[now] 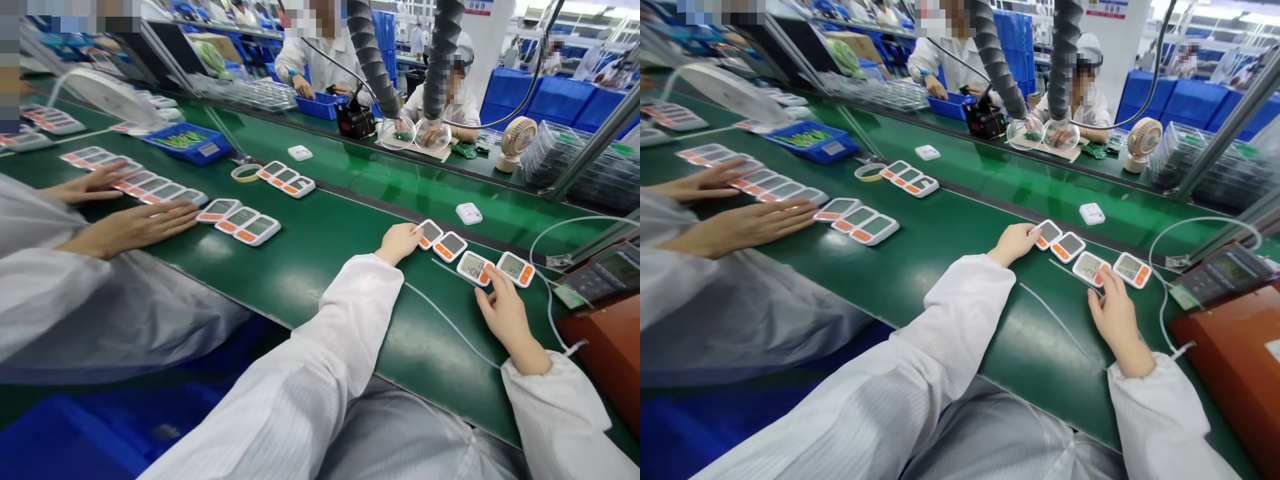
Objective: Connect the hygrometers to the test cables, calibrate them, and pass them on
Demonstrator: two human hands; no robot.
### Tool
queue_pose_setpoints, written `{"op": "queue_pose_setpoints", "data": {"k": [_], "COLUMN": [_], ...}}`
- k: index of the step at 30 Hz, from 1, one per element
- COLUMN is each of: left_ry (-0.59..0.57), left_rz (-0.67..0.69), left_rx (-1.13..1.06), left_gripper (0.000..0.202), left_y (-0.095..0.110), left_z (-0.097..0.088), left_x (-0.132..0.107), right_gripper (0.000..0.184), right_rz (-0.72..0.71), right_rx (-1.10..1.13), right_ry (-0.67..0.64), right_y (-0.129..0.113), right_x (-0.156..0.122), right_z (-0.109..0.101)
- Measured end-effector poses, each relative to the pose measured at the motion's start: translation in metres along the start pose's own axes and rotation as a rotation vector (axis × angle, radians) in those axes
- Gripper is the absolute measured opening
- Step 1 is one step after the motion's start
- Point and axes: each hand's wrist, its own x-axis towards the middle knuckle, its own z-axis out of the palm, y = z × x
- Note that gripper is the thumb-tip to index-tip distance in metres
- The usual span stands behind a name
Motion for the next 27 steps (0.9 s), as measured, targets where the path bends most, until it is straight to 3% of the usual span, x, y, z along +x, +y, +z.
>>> {"op": "queue_pose_setpoints", "data": {"k": [2,4,7,9,12,16,22,27], "left_ry": [0.063,0.104,-0.069,-0.203,-0.233,-0.248,-0.335,-0.383], "left_rz": [0.041,0.199,0.628,0.807,0.805,0.789,0.876,1.058], "left_rx": [0.146,0.308,0.414,0.448,0.518,0.477,0.314,0.131], "left_gripper": [0.028,0.034,0.040,0.053,0.075,0.085,0.066,0.058], "left_y": [0.009,0.019,0.036,0.045,0.051,0.050,0.046,0.045], "left_z": [0.002,0.009,0.029,0.044,0.059,0.065,0.068,0.065], "left_x": [-0.008,-0.017,-0.036,-0.051,-0.066,-0.070,-0.071,-0.074], "right_gripper": [0.052,0.056,0.061,0.065,0.066,0.061,0.057,0.051], "right_rz": [0.041,0.066,0.089,0.106,0.125,0.140,0.181,0.172], "right_rx": [-0.020,-0.026,0.010,0.055,0.123,0.240,0.311,0.330], "right_ry": [-0.005,-0.008,-0.002,0.009,0.042,0.030,-0.028,-0.147], "right_y": [0.003,0.005,0.007,0.007,0.010,0.012,0.005,0.003], "right_x": [0.001,0.003,0.005,0.005,0.006,0.007,0.008,0.010], "right_z": [0.001,0.003,0.006,0.006,0.005,0.005,0.003,-0.006]}}
